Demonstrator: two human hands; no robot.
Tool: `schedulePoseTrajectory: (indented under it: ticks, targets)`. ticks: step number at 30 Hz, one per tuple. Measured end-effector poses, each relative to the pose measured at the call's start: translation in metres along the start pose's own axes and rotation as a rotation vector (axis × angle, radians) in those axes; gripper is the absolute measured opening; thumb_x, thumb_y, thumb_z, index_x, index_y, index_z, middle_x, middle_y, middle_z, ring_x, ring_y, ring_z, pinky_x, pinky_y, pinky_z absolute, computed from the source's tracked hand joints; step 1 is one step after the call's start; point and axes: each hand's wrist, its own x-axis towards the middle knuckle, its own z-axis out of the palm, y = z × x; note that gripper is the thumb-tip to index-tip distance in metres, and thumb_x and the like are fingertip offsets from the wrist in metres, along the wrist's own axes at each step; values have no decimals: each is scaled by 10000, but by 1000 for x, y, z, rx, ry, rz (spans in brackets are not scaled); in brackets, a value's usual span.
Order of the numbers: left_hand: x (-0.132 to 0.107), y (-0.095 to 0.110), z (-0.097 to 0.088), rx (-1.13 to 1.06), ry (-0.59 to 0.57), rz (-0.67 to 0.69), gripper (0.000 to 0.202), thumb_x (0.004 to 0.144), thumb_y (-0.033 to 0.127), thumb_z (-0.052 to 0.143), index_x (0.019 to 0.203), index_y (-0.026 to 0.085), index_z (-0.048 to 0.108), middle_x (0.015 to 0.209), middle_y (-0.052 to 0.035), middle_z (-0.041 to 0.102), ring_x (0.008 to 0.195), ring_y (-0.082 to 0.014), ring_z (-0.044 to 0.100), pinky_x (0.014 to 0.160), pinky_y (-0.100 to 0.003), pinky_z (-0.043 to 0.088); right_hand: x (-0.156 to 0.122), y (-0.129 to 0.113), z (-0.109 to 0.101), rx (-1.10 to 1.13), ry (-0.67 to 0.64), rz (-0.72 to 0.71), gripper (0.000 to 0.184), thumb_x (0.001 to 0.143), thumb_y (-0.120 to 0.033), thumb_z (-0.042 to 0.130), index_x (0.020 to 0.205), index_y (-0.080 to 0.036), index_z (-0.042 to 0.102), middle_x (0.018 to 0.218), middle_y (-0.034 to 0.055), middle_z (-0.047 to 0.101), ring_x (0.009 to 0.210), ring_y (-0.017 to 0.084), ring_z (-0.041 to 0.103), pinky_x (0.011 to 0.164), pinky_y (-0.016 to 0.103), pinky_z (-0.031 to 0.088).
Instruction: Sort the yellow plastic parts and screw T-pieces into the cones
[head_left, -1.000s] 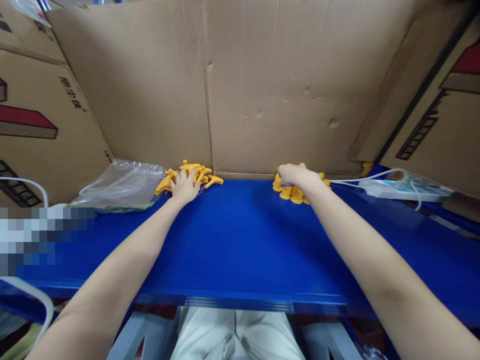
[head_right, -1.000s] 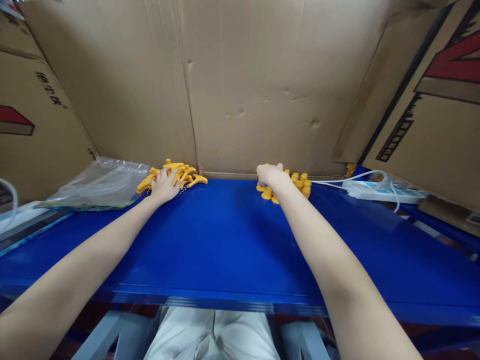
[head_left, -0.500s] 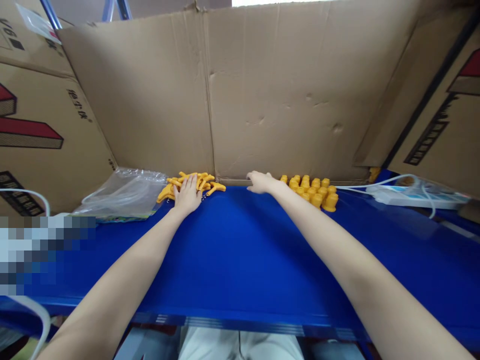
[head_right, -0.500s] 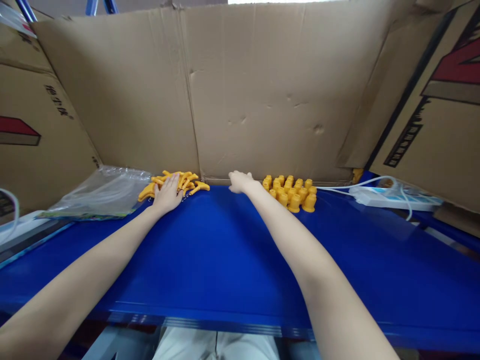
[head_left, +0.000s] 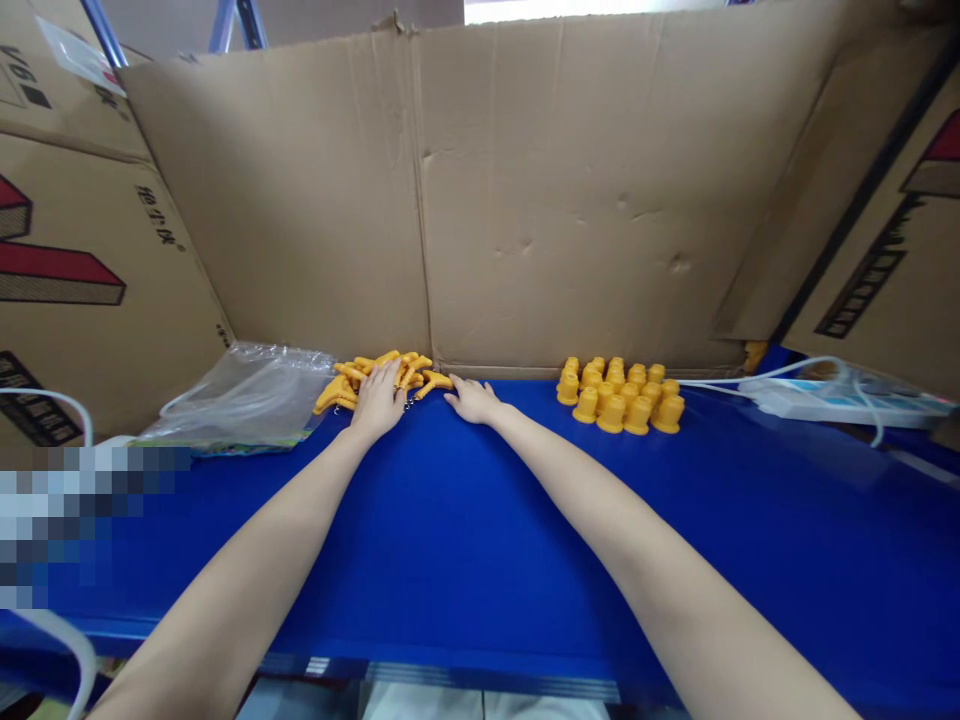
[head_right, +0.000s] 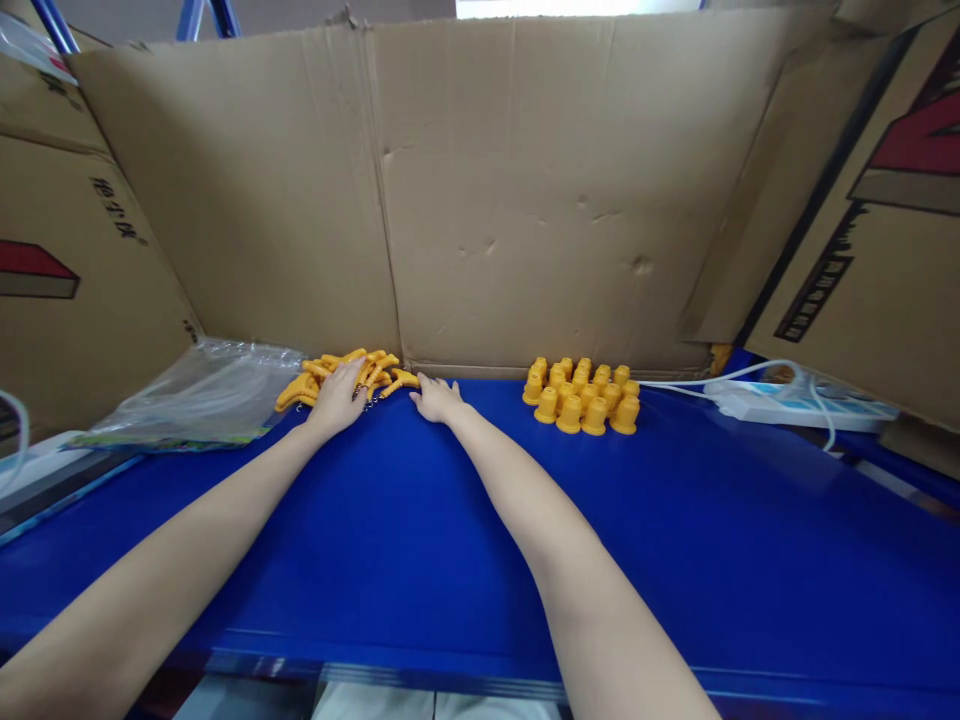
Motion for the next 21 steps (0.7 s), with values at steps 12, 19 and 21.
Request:
schedulePoseTrajectory:
  ticks: [12, 19, 21]
  targets:
    - [1, 25, -25, 84, 79, 95, 432, 887, 189, 389, 1285, 203, 557, 1458, -93, 493, 1403, -240, 363, 1181, -490, 199, -40, -9, -7, -189, 69, -60, 417, 976, -237, 311, 1221, -106, 622, 1318, 157, 601, 1213, 260, 562, 987, 357, 423]
    - [5, 69, -20, 257, -296, 429, 413, 854, 193, 464, 1241, 165, 603, 1226, -122, 657, 1193, -265, 574, 1120, -469, 301, -90, 10, -24, -347, 23, -257, 404, 985, -227, 320, 1229, -119, 622, 1314, 147, 608, 1194, 250, 577, 986, 367, 416]
    - [8, 78, -16, 332, -379, 343, 437, 854, 173, 455, 1271, 160, 586, 1265, -141, 625, 1157, -292, 597, 1023, -454, 406, -104, 20, -31, -402, -9, -295, 390, 982, -222, 342, 1252, -133, 609, 1335, 147, 595, 1213, 251, 566, 999, 381, 403]
